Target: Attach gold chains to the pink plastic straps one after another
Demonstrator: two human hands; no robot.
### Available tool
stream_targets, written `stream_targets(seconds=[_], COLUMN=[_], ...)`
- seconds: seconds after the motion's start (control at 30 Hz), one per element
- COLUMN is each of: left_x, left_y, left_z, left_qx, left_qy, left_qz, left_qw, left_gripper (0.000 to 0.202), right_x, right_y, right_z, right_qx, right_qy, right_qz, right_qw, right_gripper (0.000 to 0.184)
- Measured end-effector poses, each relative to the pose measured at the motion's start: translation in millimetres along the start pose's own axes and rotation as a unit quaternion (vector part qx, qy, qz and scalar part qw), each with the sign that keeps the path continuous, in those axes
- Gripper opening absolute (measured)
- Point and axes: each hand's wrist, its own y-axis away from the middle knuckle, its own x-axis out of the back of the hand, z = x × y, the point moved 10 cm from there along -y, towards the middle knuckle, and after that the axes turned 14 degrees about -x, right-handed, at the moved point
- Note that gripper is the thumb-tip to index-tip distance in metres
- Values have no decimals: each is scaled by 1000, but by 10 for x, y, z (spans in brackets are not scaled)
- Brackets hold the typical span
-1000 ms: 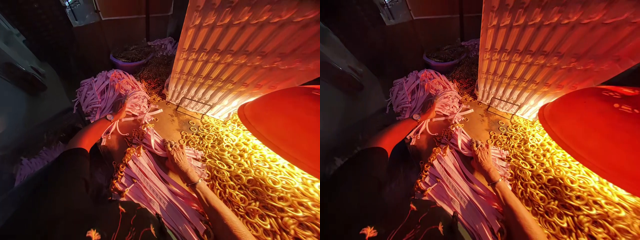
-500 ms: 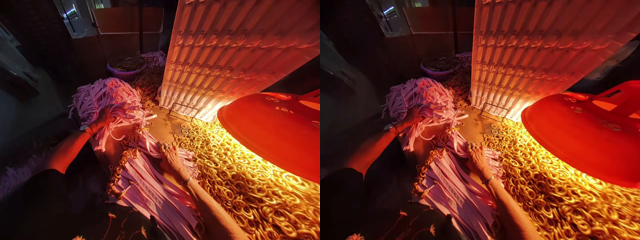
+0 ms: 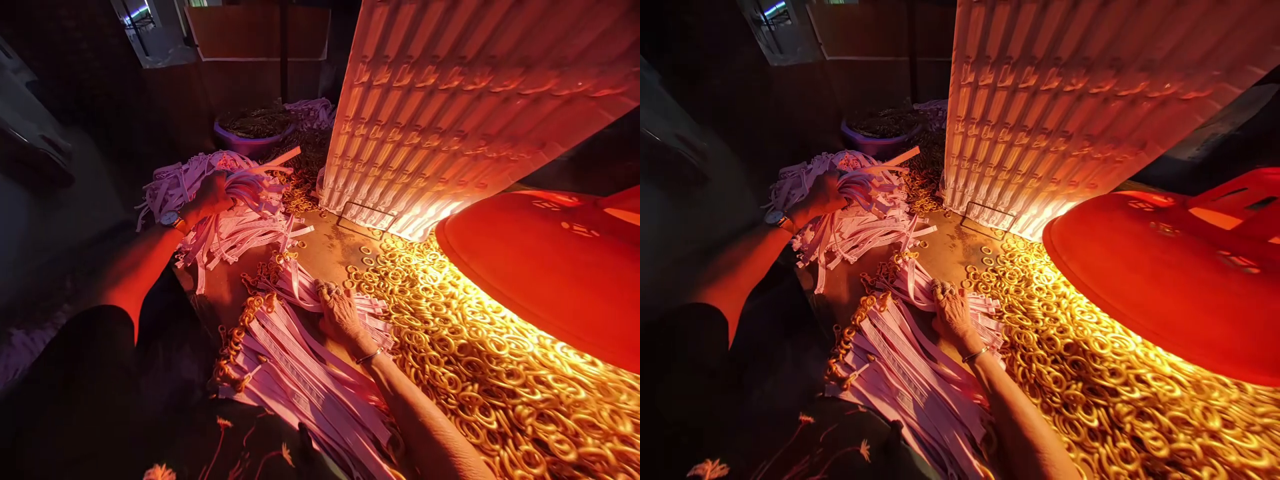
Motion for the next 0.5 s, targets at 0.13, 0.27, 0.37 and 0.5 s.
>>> stream_targets(seconds=[0.13,0.27,0.37,0.5], left_x=[-334,-748,-976,-1102], left_y=[-240,-473,-701,-1128], left_z=[863,1844,2494,3039], left_qx=[-92,-196,-270,-299], left_qy=[0,34,53,97], left_qz=[-59,-104,-121,-99], left_qw=[994,974,954,944], left_gripper=[42,38,41,46], right_x=[-1,18,14,-3], right_y=[23,50,55,61], right_z=[-5,-15,-17,-15], right_qx=[-8,-18,-20,-20], right_qy=[-5,-15,-18,-23], right_qz=[-19,-38,-46,-66], right_qw=[1000,999,999,997], right_gripper=[74,74,77,81])
